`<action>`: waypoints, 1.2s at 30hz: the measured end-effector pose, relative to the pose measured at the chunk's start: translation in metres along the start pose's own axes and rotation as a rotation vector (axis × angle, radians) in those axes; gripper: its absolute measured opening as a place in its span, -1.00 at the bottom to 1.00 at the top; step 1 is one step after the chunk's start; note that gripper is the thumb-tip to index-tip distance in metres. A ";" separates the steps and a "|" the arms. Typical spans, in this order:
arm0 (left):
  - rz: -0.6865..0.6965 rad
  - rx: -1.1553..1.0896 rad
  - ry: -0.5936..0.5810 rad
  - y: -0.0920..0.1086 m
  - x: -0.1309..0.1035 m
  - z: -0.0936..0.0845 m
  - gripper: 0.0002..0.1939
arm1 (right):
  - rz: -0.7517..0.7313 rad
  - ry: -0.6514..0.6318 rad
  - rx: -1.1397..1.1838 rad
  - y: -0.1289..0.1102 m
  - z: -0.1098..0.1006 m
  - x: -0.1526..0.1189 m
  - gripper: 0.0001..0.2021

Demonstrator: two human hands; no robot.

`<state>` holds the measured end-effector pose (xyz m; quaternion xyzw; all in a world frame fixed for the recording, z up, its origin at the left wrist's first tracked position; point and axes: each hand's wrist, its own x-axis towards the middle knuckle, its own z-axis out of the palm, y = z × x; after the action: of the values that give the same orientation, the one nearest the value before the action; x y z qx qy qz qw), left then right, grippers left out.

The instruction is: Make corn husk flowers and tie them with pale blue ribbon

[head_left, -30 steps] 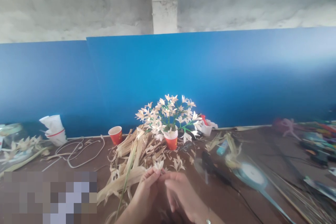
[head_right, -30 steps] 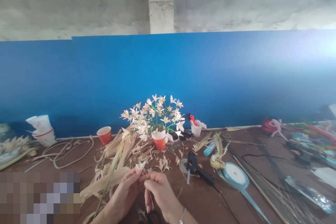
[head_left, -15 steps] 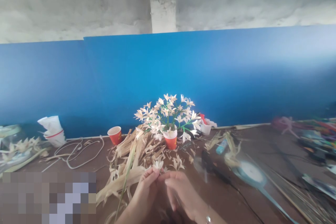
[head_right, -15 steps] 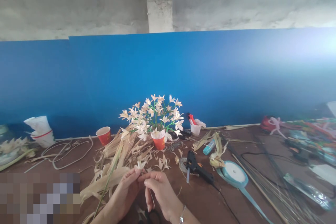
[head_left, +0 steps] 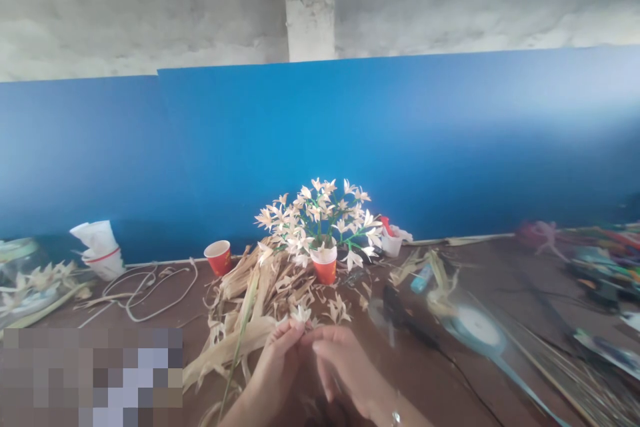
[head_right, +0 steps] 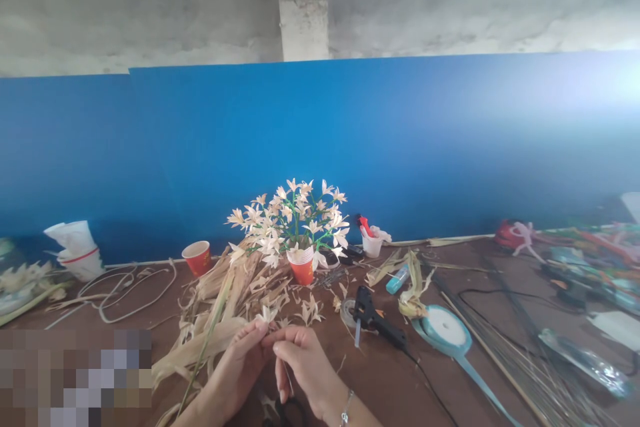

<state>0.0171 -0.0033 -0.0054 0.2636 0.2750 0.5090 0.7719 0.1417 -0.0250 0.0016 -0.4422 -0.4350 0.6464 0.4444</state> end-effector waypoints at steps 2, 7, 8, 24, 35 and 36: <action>-0.004 0.002 0.004 0.000 0.001 0.000 -0.85 | 0.003 -0.004 -0.008 0.001 0.000 0.000 -0.67; -0.004 0.005 -0.009 -0.001 0.002 -0.002 -0.84 | 0.008 0.004 -0.007 -0.001 0.001 0.000 -0.68; -0.002 0.001 -0.016 -0.001 0.002 -0.003 -0.84 | 0.012 0.005 -0.002 -0.001 0.001 0.000 -0.68; 0.064 0.046 0.049 -0.002 0.002 -0.003 -0.82 | 0.023 0.020 0.037 0.000 0.003 0.000 -0.70; 0.065 0.137 0.016 0.000 -0.002 0.001 -0.77 | 0.032 0.051 -0.006 0.004 0.003 0.002 -0.74; 0.064 0.145 0.018 0.001 -0.002 0.002 -0.77 | 0.035 0.052 -0.011 0.004 0.003 0.002 -0.74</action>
<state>0.0170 -0.0054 -0.0031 0.3230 0.3096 0.5144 0.7316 0.1377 -0.0241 -0.0023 -0.4687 -0.4191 0.6401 0.4416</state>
